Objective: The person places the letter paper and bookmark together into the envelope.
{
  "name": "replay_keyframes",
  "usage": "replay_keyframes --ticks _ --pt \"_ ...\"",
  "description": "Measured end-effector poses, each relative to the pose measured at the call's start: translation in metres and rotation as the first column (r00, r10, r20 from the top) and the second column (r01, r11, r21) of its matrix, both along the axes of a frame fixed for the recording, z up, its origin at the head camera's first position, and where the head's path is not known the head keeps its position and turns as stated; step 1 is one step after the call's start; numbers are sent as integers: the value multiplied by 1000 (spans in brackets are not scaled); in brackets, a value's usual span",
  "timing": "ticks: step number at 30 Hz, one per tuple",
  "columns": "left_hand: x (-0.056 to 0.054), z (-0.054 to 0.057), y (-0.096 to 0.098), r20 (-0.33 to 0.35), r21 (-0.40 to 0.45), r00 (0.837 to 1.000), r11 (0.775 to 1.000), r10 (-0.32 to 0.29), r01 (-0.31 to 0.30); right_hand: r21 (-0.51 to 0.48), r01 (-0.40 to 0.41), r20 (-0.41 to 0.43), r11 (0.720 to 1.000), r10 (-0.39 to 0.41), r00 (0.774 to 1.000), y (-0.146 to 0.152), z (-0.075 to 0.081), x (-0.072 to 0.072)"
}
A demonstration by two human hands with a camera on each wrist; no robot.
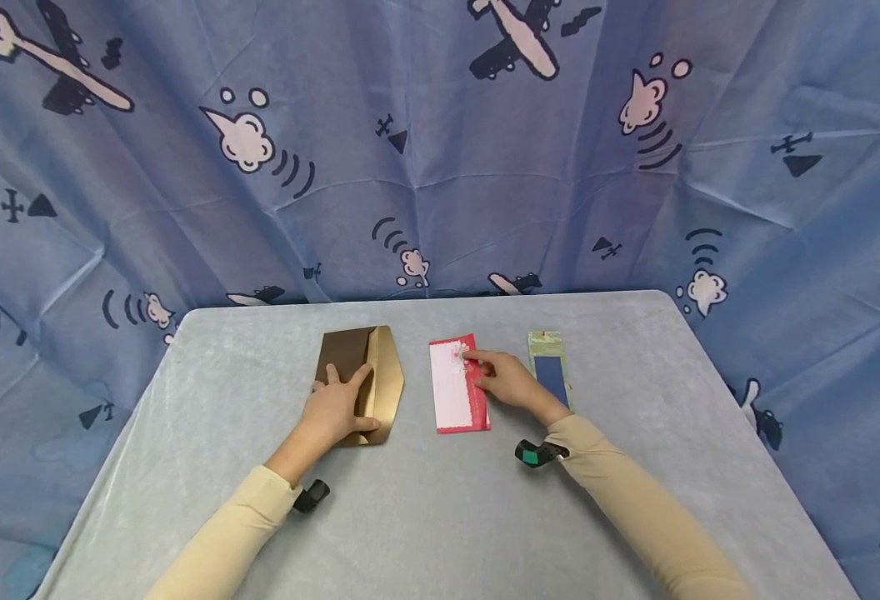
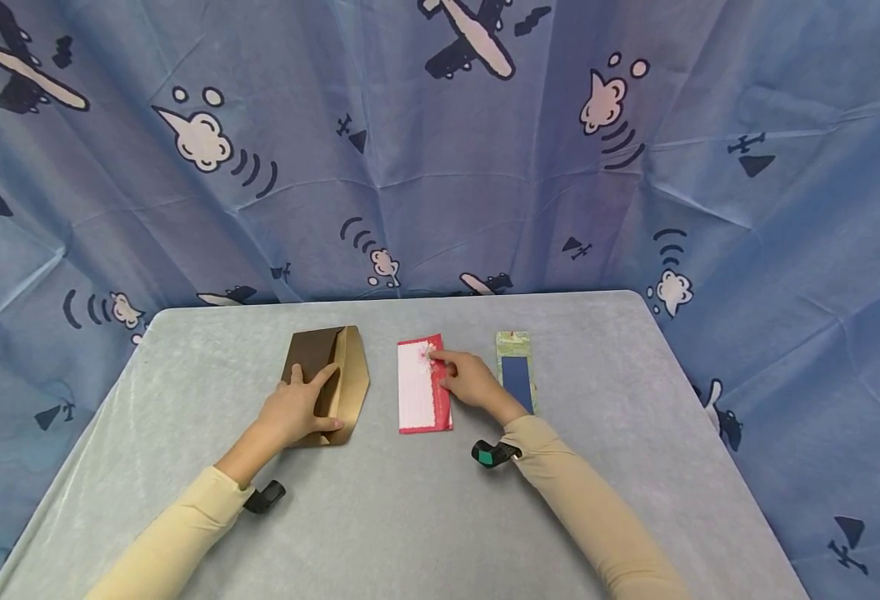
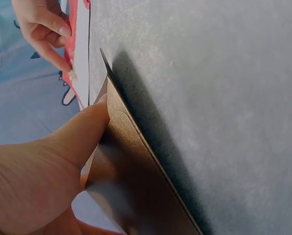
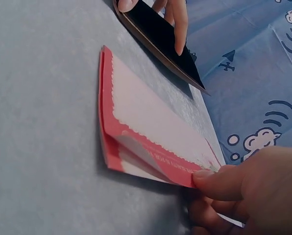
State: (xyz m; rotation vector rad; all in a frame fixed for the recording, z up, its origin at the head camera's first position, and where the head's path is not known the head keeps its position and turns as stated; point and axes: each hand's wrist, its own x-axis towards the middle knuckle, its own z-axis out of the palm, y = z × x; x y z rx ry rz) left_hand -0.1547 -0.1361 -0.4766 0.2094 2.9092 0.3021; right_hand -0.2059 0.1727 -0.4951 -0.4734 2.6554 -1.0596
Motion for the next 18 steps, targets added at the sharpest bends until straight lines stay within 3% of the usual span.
replay_keyframes --ticks 7,18 --pt "0 1 0 -1 15 1000 1000 3 -3 -40 17 -39 999 -18 999 -4 0 0" --pt "1 2 -1 1 29 1000 1000 5 -5 -124 15 -4 992 -16 1000 -12 4 0"
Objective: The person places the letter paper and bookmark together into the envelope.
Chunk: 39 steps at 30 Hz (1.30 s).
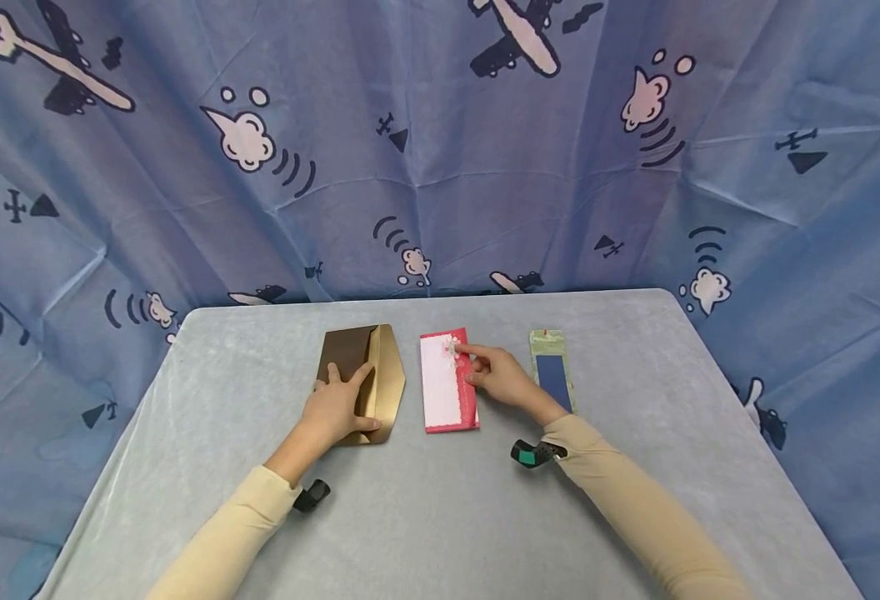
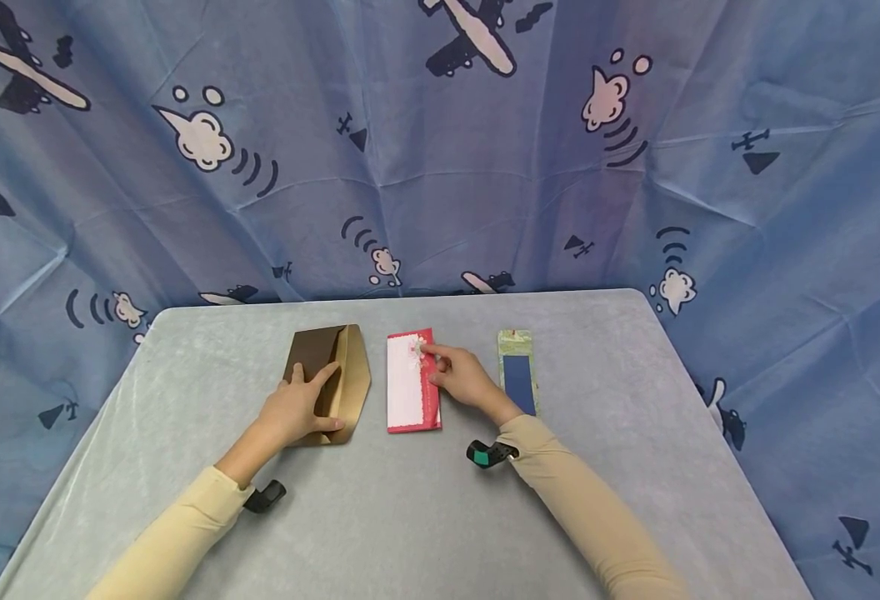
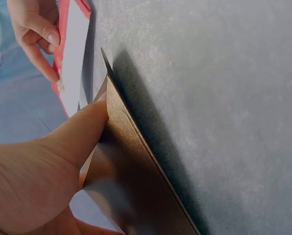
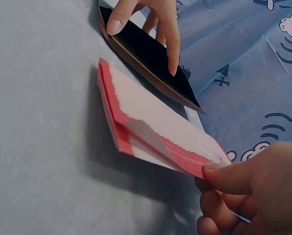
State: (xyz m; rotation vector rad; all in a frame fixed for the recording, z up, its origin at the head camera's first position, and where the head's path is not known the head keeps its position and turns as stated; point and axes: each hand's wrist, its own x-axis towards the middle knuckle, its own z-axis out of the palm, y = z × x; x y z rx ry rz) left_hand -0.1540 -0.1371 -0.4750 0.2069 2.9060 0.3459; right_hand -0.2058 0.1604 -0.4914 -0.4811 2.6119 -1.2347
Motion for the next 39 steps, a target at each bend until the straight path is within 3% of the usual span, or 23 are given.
replay_keyframes --ticks 13,39 --pt "1 1 -1 2 -5 1000 1000 -28 28 -95 -18 -12 995 17 1000 -13 5 0" --pt "1 4 -2 23 -12 999 999 -40 40 -104 -9 8 995 10 1000 -47 9 -5"
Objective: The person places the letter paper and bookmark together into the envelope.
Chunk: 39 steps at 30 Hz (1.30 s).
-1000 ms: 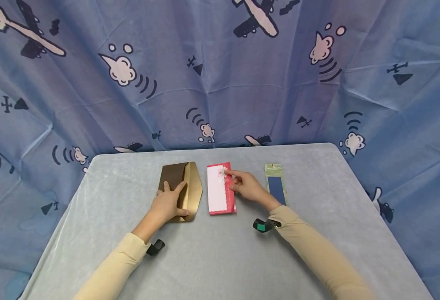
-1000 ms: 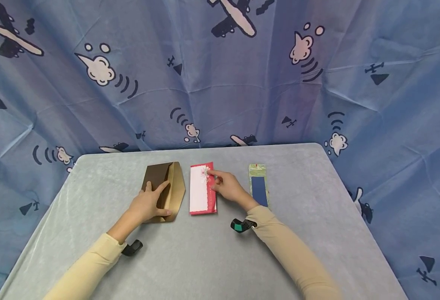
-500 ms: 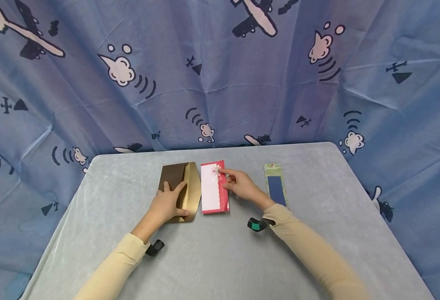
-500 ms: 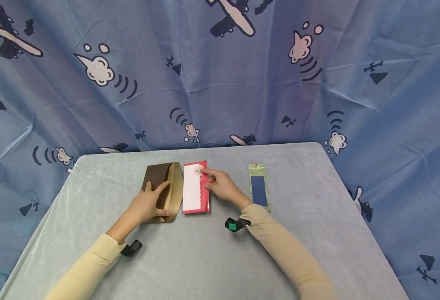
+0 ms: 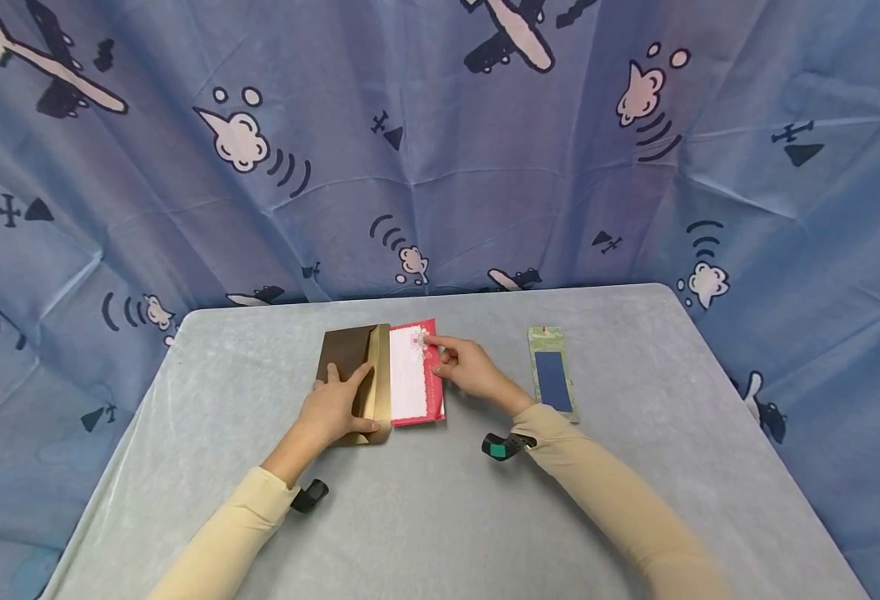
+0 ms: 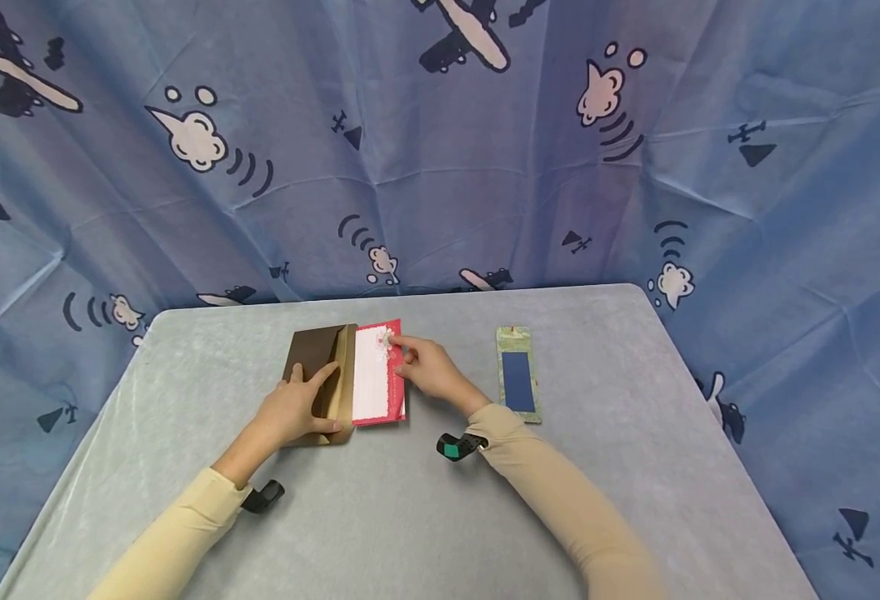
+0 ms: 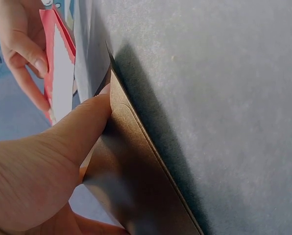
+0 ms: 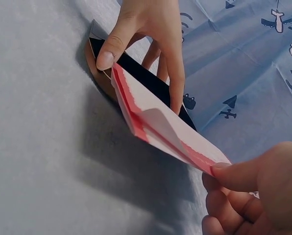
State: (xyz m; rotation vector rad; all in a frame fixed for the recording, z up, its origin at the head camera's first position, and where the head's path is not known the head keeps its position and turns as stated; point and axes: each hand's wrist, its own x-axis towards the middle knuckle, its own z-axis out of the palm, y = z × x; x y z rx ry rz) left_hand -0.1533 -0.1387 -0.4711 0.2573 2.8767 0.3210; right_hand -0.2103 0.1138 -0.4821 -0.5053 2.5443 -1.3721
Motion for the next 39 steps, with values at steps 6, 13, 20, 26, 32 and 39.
replay_keyframes --ticks 6,13,20,26,32,39 --pt "0 0 0 -7 1 1000 1000 -6 6 15 15 9 1000 -16 1000 -6 -2 -2" --pt "-1 0 0 2 -2 1000 1000 -6 6 9 12 6 1000 -13 1000 -12 0 -3" --pt "-3 -1 0 12 -4 1000 1000 -11 11 17 30 9 999 -30 999 -18 -2 -5" --pt "-3 0 1 23 -10 1000 1000 -7 7 7 27 20 1000 -27 999 -23 -3 -7" --pt "-4 0 1 12 -23 1000 1000 -8 8 10 21 3 1000 -21 1000 -27 -5 -9" --pt "-4 -1 1 22 -30 1000 999 -11 11 12 13 -4 1000 -12 1000 -32 -10 -11"
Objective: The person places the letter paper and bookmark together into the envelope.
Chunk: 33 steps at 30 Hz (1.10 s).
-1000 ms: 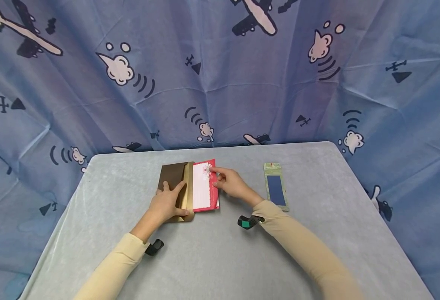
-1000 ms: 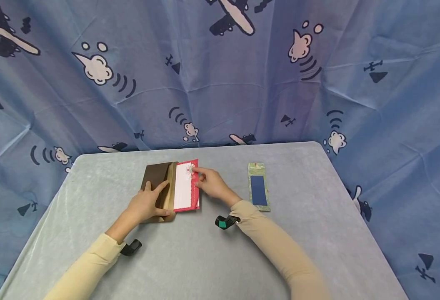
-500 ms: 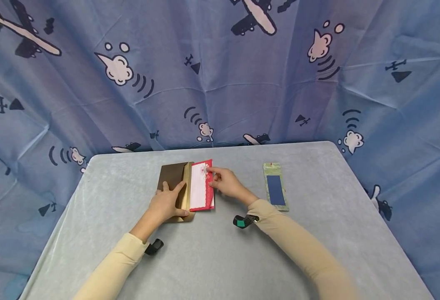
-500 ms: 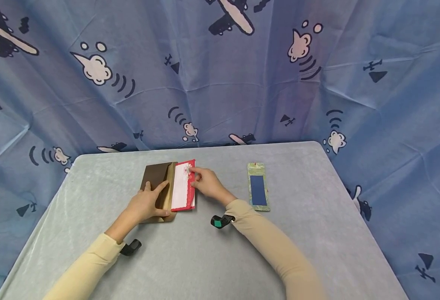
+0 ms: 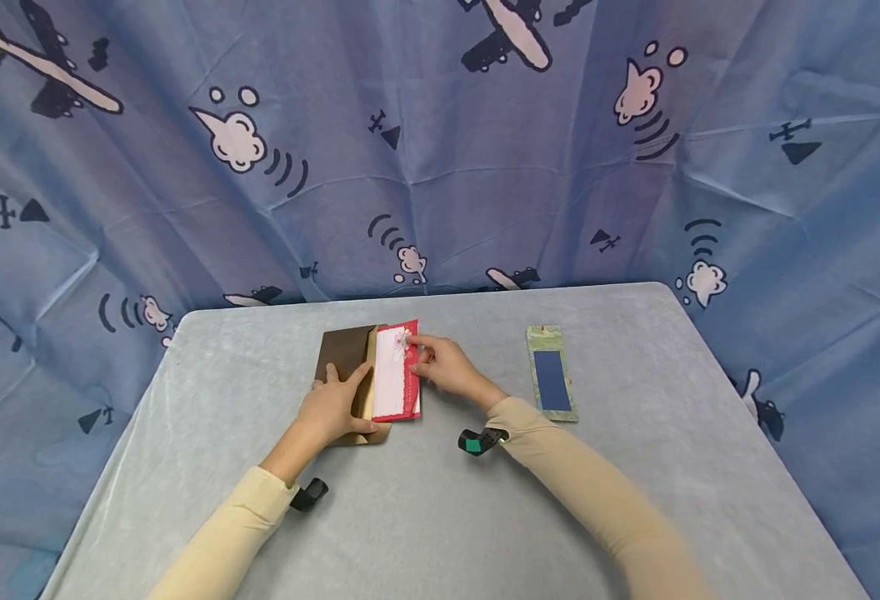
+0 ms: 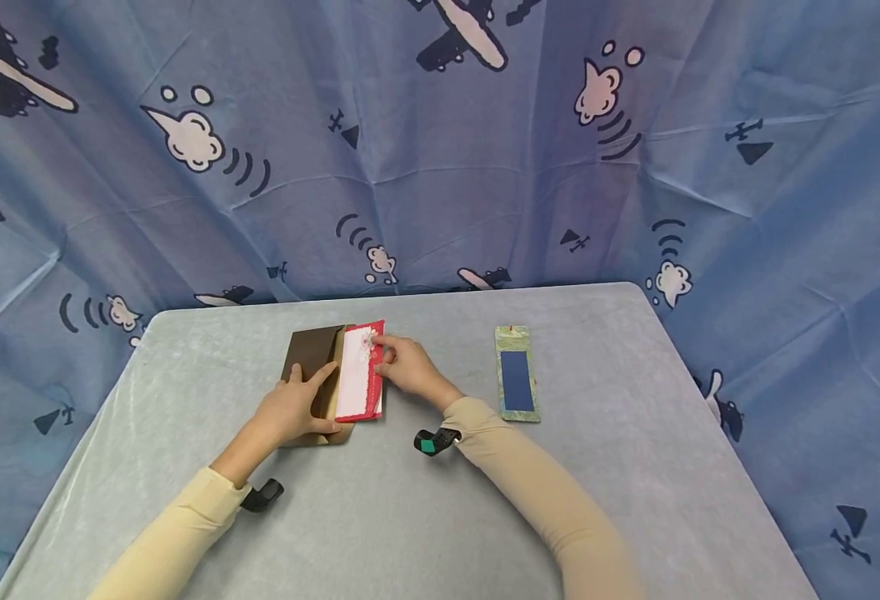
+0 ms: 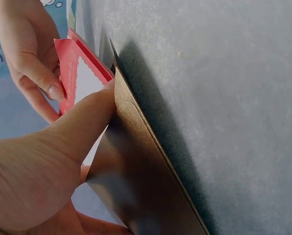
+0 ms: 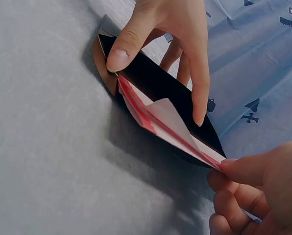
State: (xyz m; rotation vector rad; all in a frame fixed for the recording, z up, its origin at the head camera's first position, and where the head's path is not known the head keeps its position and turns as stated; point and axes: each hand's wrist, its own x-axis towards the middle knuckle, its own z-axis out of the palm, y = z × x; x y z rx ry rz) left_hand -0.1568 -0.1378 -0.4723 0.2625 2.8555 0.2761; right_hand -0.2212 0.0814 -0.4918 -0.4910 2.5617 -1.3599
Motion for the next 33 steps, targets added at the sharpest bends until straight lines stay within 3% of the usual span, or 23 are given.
replay_keyframes --ticks 33 --pt "-2 -3 0 -12 -16 1000 1000 0 0 50 -8 -11 999 8 1000 -18 -13 -3"
